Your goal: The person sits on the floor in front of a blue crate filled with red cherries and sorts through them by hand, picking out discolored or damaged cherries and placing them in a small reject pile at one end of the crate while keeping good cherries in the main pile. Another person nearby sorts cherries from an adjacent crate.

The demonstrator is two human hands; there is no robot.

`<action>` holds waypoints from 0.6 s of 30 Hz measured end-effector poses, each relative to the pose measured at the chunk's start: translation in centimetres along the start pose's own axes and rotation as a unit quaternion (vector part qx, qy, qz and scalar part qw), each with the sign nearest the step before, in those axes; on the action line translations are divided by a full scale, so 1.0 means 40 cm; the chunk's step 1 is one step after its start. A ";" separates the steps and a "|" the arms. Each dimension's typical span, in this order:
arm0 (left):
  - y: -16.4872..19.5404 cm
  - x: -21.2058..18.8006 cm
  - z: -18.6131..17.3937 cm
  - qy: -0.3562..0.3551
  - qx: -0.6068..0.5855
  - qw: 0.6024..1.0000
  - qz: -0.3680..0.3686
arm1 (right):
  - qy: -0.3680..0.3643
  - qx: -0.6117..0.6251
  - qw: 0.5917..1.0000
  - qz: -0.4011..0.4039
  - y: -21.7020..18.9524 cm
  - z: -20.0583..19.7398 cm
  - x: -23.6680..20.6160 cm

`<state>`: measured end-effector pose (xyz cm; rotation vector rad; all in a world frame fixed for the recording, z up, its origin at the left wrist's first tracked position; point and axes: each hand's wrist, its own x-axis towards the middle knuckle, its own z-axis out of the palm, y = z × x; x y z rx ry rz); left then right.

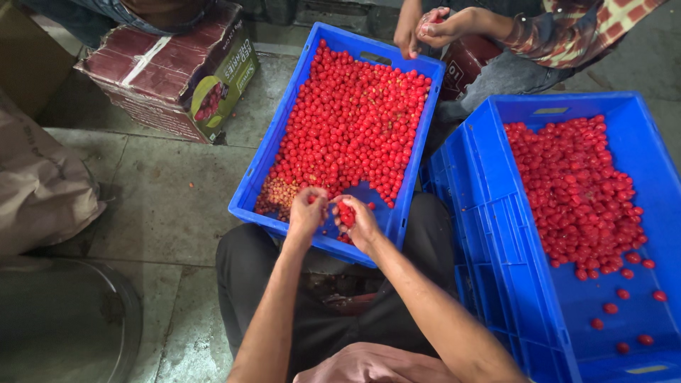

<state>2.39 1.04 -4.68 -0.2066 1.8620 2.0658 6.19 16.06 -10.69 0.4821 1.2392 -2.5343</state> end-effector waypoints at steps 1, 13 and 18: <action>0.004 0.003 -0.002 0.034 -0.071 0.997 -0.015 | 0.015 0.004 1.000 0.006 -0.001 -0.001 -0.002; 0.006 -0.011 0.012 -0.075 0.025 0.997 -0.001 | -0.045 -0.039 0.998 0.017 -0.015 0.034 -0.029; -0.004 -0.007 0.005 -0.062 0.023 0.998 0.008 | -0.049 -0.064 0.996 -0.040 0.000 0.024 -0.021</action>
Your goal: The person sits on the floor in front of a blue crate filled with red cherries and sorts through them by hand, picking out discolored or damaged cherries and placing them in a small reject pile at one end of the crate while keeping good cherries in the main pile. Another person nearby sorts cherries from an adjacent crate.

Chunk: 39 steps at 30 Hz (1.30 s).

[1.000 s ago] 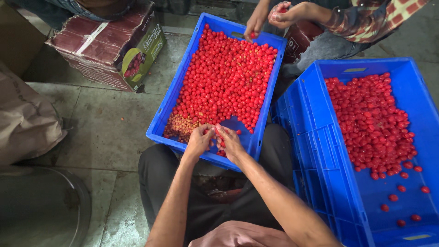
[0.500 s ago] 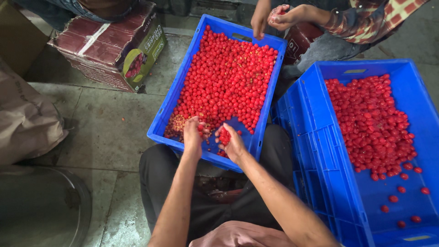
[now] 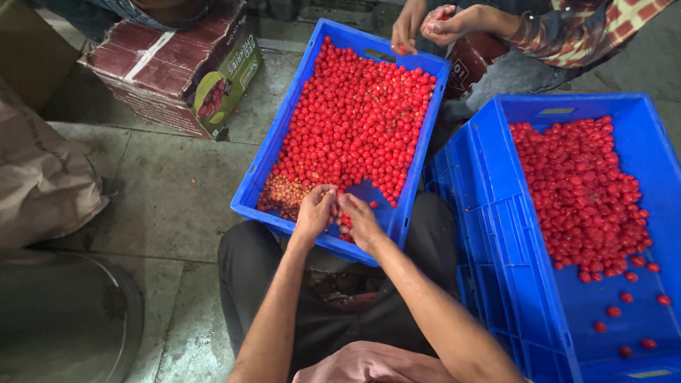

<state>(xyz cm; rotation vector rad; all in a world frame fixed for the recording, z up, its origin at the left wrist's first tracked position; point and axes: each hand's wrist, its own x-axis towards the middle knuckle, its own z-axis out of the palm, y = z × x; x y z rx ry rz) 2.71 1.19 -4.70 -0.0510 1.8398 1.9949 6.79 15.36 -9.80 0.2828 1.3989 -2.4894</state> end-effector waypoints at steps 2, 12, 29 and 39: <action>-0.004 -0.001 0.000 0.009 0.055 0.998 0.009 | 0.029 0.009 0.999 0.018 0.005 -0.007 0.008; -0.011 -0.005 0.002 -0.045 0.019 0.997 0.062 | 0.057 0.036 0.997 0.040 0.001 -0.015 0.005; -0.001 -0.039 -0.008 0.018 0.172 0.976 0.137 | 0.040 0.045 0.997 0.056 0.001 -0.014 0.004; 0.001 -0.014 -0.016 0.126 0.164 0.969 0.135 | -0.035 0.027 0.998 0.038 -0.022 0.008 -0.006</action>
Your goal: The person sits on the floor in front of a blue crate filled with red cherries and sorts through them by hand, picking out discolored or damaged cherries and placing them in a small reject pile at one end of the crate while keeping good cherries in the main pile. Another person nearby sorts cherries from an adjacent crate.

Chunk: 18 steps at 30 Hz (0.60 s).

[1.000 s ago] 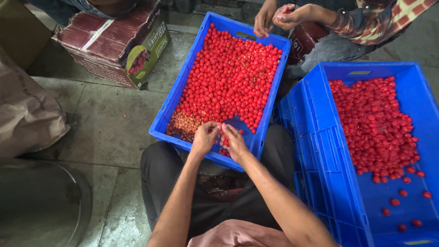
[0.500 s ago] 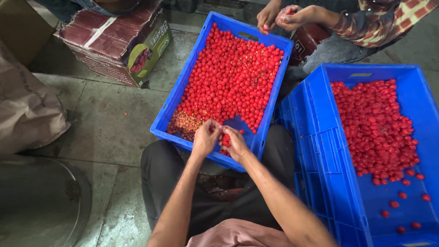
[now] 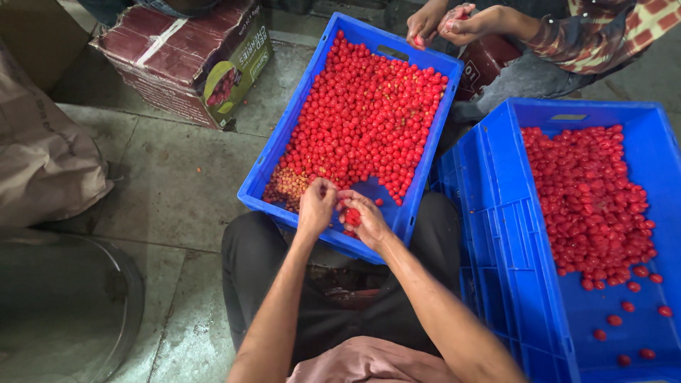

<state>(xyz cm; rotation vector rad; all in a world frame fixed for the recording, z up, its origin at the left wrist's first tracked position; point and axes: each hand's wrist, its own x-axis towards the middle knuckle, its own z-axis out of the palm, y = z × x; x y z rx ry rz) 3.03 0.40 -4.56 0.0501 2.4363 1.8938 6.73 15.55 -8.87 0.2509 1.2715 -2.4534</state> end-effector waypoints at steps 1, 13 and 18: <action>0.001 0.003 0.000 0.023 -0.039 0.998 -0.050 | 0.012 0.000 1.000 0.002 -0.001 0.001 0.000; -0.011 0.002 -0.005 -0.014 -0.235 0.971 -0.042 | 0.044 0.003 0.999 0.033 0.007 -0.007 0.006; -0.005 -0.022 0.001 -0.147 -0.037 0.988 -0.004 | 0.017 0.006 0.999 0.033 0.010 -0.004 0.010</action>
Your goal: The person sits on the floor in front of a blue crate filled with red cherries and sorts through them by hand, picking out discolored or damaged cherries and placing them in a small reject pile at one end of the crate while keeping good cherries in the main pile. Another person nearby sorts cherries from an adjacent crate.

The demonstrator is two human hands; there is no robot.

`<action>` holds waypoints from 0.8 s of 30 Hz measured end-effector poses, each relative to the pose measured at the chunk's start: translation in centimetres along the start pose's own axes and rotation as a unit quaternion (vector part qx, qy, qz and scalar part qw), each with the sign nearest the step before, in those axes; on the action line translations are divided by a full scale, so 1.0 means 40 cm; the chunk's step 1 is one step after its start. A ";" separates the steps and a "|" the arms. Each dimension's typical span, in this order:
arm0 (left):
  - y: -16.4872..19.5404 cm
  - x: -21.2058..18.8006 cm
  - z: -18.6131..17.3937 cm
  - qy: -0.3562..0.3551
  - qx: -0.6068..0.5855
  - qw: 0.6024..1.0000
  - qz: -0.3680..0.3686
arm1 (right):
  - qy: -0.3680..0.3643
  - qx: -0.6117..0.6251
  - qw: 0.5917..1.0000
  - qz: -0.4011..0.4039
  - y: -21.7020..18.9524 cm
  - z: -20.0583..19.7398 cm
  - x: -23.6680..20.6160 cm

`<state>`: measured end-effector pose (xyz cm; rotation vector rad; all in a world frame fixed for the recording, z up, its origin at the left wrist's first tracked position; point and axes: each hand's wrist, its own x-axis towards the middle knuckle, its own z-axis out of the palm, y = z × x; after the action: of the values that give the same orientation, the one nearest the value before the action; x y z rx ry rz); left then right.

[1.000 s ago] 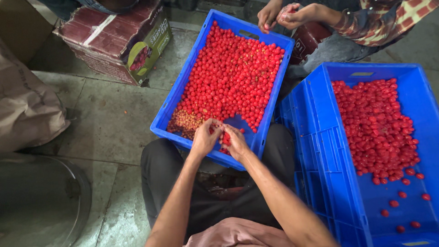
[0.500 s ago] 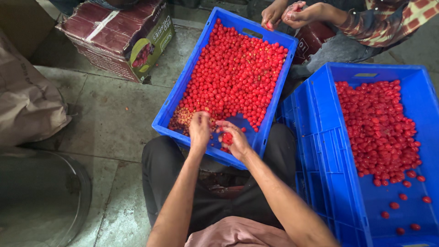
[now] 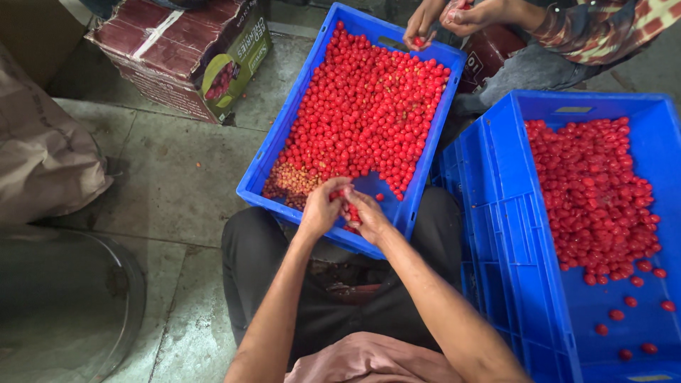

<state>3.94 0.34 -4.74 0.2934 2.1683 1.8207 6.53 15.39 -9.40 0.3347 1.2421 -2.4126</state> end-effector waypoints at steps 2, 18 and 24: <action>-0.001 0.005 -0.002 0.011 -0.096 0.995 -0.001 | 0.001 0.002 1.000 0.004 -0.001 -0.003 -0.002; 0.016 0.014 -0.023 -0.059 -0.122 0.986 -0.092 | 0.027 0.047 0.998 0.010 -0.013 0.003 -0.008; 0.005 0.037 -0.001 0.128 -0.136 0.978 -0.096 | -0.001 -0.011 1.000 0.011 -0.018 0.013 -0.022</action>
<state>2.53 0.83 -4.69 -0.2138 1.9830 2.1012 6.97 15.55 -8.22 0.3375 1.2560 -2.3776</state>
